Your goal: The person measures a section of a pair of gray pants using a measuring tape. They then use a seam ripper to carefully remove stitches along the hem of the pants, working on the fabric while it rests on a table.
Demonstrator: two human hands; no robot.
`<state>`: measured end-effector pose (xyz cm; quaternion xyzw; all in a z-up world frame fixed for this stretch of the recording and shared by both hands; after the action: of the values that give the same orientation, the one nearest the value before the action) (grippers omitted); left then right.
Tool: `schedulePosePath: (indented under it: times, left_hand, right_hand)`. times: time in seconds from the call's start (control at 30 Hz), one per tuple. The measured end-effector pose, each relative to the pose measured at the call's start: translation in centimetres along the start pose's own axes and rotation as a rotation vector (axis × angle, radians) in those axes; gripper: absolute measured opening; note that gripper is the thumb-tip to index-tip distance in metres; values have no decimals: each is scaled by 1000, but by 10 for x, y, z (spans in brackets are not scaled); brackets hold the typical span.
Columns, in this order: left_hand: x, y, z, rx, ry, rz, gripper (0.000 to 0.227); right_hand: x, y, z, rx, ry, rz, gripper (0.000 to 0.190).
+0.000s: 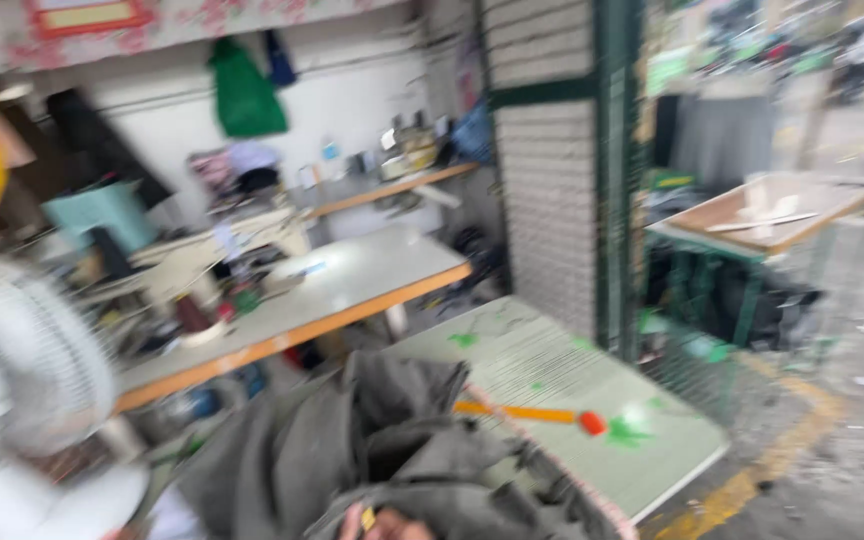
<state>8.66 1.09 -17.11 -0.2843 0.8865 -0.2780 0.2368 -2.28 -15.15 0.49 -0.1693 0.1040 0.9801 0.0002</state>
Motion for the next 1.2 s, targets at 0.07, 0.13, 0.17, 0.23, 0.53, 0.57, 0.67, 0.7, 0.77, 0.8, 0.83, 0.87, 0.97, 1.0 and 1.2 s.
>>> schedulePosePath:
  times: [0.07, 0.13, 0.17, 0.23, 0.53, 0.57, 0.67, 0.7, 0.77, 0.8, 0.83, 0.87, 0.97, 1.0, 1.2]
  left_hand:
    - [-4, -31, -75, -63, -40, -91, 28]
    - [22, -79, -159, -240, 293, 326, 20]
    - [24, -76, -170, -256, 287, 281, 20]
    - [30, -93, -190, -176, 179, 491, 20]
    - [33, -95, -200, -88, 124, 576, 32]
    - [35, -95, -207, -94, 126, 562, 32]
    - [36, -102, -213, -41, 162, 596, 40]
    - [36, -99, -209, -46, 159, 567, 35]
    - [35, -98, -211, -56, 153, 536, 31]
    - [36, -101, -216, -50, 156, 548, 30]
    - [38, -105, -221, -43, 158, 560, 29]
    - [37, -105, -223, -44, 158, 562, 29]
    - [37, -106, -224, -75, 134, 558, 21]
    - [37, -105, -224, -82, 132, 551, 24]
    - [36, -103, -221, -100, 154, 522, 20]
  right_hand:
    - [12, -17, -7, -31, 5, 119, 38]
    - [13, -18, -12, 23, 28, 156, 18]
    - [15, -22, -8, 10, 21, 201, 18]
    - [14, -16, 4, 79, 100, 139, 26]
    - [14, -13, 24, 202, 101, 144, 33]
    - [17, -15, 24, 199, 96, 159, 33]
    - [15, -14, 24, 246, 61, 145, 30]
    - [15, -13, 24, 271, 41, 146, 30]
    - [15, -14, 22, 292, 22, 151, 31]
    - [16, -14, 21, 290, 20, 148, 30]
    - [16, -14, 20, 289, 18, 145, 30]
    - [16, -14, 20, 288, 18, 144, 30]
    - [17, -13, 24, 262, 51, 137, 30]
    - [17, -13, 24, 263, 44, 134, 30]
    - [19, -13, 23, 245, 20, 139, 33]
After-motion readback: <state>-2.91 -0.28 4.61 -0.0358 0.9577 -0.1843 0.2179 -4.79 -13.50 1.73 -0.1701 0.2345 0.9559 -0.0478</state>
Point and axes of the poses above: each hand's wrist, its own x-axis away from the middle knuckle, its own y-axis out of the back of the hand, z = x × y, the point moved 5 cm from there along -x, towards the middle knuckle, and after that the axes turned 15 degrees about x, right-handed, at the moved point
